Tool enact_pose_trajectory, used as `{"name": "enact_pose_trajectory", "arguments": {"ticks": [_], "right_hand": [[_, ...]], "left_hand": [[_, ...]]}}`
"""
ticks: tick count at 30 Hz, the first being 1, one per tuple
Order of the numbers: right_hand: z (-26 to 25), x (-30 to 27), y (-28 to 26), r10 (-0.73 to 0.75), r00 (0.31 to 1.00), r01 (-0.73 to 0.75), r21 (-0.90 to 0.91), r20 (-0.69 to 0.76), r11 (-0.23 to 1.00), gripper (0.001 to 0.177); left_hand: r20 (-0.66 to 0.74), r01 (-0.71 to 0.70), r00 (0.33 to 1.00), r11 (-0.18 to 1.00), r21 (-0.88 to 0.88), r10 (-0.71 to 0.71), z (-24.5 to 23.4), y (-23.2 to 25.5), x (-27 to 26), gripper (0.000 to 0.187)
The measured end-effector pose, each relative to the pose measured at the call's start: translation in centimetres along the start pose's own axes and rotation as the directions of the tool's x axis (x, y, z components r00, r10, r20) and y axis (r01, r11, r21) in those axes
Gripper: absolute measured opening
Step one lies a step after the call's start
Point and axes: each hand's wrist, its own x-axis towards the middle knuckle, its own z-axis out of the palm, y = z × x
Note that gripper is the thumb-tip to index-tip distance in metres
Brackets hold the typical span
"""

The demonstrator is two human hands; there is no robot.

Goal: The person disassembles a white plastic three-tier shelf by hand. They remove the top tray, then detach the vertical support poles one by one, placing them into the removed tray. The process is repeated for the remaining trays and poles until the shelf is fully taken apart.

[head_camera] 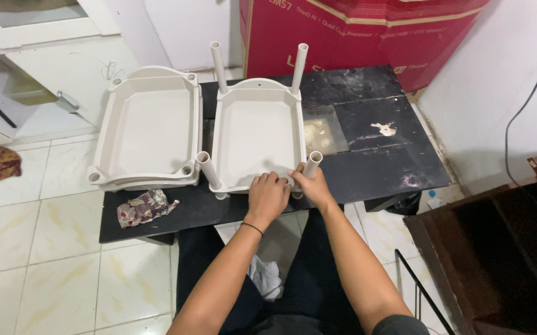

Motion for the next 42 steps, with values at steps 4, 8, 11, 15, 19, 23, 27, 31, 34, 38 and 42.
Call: {"name": "enact_pose_trajectory", "arguments": {"ticks": [4, 8, 11, 15, 19, 23, 27, 31, 34, 38, 42], "right_hand": [[-0.4, 0.8, 0.7, 0.005, 0.994, -0.012, 0.064, 0.108, 0.998, 0.025], [-1.0, 1.2, 1.2, 0.04, 0.979, -0.067, 0.128, 0.202, 0.99, 0.019], [-1.2, 1.4, 1.1, 0.006, 0.971, -0.052, 0.185, 0.241, 0.981, 0.018], [-0.5, 0.7, 0.7, 0.013, 0.986, -0.043, 0.184, 0.164, 0.982, 0.027], [2.2, -0.5, 0.3, -0.071, 0.972, 0.056, -0.072, -0.224, 0.996, 0.046], [4.2, -1.0, -0.2, -0.138, 0.866, 0.075, -0.146, -0.481, 0.986, 0.053], [3.9, -1.3, -0.9, -0.065, 0.877, 0.004, -0.127, -0.475, 0.992, 0.047], [-0.4, -0.6, -2.2, 0.114, 0.987, -0.118, 0.031, 0.111, 0.993, 0.037], [-1.9, 0.4, -2.9, 0.187, 0.908, -0.219, 0.042, 0.375, 0.975, 0.034], [-2.9, 1.9, -3.6, 0.137, 0.821, -0.161, -0.005, 0.554, 0.987, 0.036], [-3.4, 1.1, -3.2, 0.127, 0.842, -0.168, 0.032, 0.525, 0.985, 0.031]], "left_hand": [[0.174, 0.118, 0.977, 0.992, 0.046, -0.125, 0.2, -0.5, 1.6, 0.026], [0.381, 0.166, 0.908, 0.984, 0.061, -0.177, -0.2, -1.4, 2.1, 0.027], [0.414, 0.122, 0.904, 0.992, -0.008, -0.108, -0.3, -2.3, 2.4, 0.025], [0.461, 0.048, 0.884, 0.997, 0.061, -0.071, 0.5, -2.6, 2.4, 0.028], [0.468, 0.092, 0.871, 0.985, 0.147, -0.151, 1.2, -2.5, 2.0, 0.023], [0.485, 0.041, 0.864, 0.979, 0.198, -0.134, 1.3, -2.8, 2.2, 0.02], [0.55, 0.072, 0.829, 0.994, 0.079, -0.103, 0.8, -3.2, 2.6, 0.034], [0.605, 0.113, 0.784, 0.99, 0.08, -0.139, 0.7, -3.0, 2.9, 0.041], [0.609, 0.094, 0.778, 0.987, 0.127, -0.153, 0.5, -2.6, 2.8, 0.042], [0.606, 0.147, 0.773, 0.983, 0.114, -0.186, 0.0, -2.5, 3.1, 0.044], [0.609, 0.16, 0.77, 0.982, 0.104, -0.19, -0.2, -2.4, 3.1, 0.042]]}}
